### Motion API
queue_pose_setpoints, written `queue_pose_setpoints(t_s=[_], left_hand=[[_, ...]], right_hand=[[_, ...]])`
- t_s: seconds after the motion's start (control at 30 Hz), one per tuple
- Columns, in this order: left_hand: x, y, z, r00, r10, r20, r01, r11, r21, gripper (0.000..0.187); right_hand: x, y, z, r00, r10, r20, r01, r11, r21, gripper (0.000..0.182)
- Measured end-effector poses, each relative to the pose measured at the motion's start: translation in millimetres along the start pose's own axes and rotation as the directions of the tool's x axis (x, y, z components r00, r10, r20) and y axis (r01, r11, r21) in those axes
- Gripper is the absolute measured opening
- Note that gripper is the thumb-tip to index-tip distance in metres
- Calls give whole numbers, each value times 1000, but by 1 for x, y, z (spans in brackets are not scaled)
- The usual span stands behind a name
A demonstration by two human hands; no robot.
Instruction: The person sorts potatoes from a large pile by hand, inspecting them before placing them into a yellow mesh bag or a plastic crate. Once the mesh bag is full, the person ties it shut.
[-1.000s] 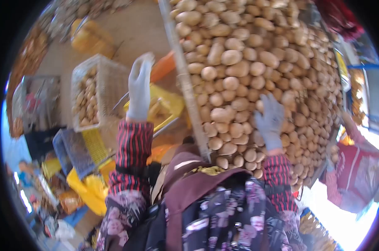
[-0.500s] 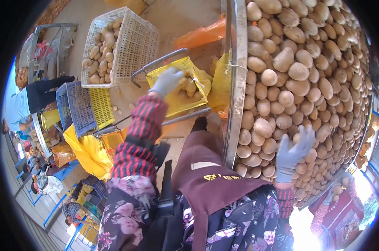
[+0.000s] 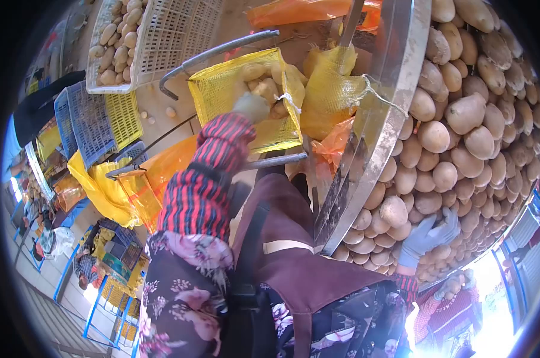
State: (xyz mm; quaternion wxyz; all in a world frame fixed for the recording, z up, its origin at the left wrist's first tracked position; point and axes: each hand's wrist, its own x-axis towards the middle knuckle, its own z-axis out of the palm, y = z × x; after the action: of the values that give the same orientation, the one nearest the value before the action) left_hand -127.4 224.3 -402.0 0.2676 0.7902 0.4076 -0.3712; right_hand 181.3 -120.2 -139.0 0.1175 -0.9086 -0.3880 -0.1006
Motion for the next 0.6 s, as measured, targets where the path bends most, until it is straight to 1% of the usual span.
queue_pose_setpoints(t_s=[0.03, 0.07, 0.1, 0.13, 0.17, 0.23, 0.27, 0.3, 0.37, 0.5, 0.57, 0.6], left_hand=[[-3, -4, -5, 953, 248, 173, -258, 966, 36, 35], [-8, -8, -6, 948, 263, 179, -274, 961, 37, 35], [-23, -10, -15, 973, 228, 42, -206, 935, -288, 34], [-34, -13, -24, 988, 138, -70, -153, 796, -586, 34], [-37, -17, -32, 988, 141, -64, -151, 797, -585, 34], [-35, -27, -48, 990, 51, -134, -110, 866, -488, 35], [-34, -29, -55, 997, 3, -82, -49, 830, -556, 36], [-36, -29, -64, 997, 0, -81, -46, 829, -557, 36], [-42, -28, -79, 998, 59, -30, -64, 764, -642, 36], [-52, -29, -95, 995, 103, -16, -92, 795, -600, 36], [-70, -27, -113, 985, 173, -10, -142, 775, -616, 36], [-78, -27, -122, 984, 178, -1, -141, 779, -611, 36]], right_hand=[[1, -1, 0, 1000, 8, -5, -8, 1000, -11, 29], [2, -2, -1, 1000, -10, -9, 9, 999, -33, 28], [1, -2, -2, 1000, -29, -8, 28, 998, -53, 28], [2, -2, -2, 999, -47, -15, 46, 998, -48, 28], [2, -3, -2, 999, -43, -10, 42, 998, -50, 28], [2, -3, 0, 999, -32, -28, 32, 999, 11, 28], [1, 1, 1, 999, -42, -27, 41, 999, -10, 27], [0, 0, 1, 999, -44, -25, 43, 999, -8, 27], [1, -2, 1, 998, -49, -40, 50, 999, 4, 27], [2, -1, 1, 997, -64, -35, 63, 998, -22, 27], [1, -2, 1, 999, -30, -25, 30, 999, 21, 27], [0, -1, 2, 1000, -19, -20, 19, 1000, 17, 27]])
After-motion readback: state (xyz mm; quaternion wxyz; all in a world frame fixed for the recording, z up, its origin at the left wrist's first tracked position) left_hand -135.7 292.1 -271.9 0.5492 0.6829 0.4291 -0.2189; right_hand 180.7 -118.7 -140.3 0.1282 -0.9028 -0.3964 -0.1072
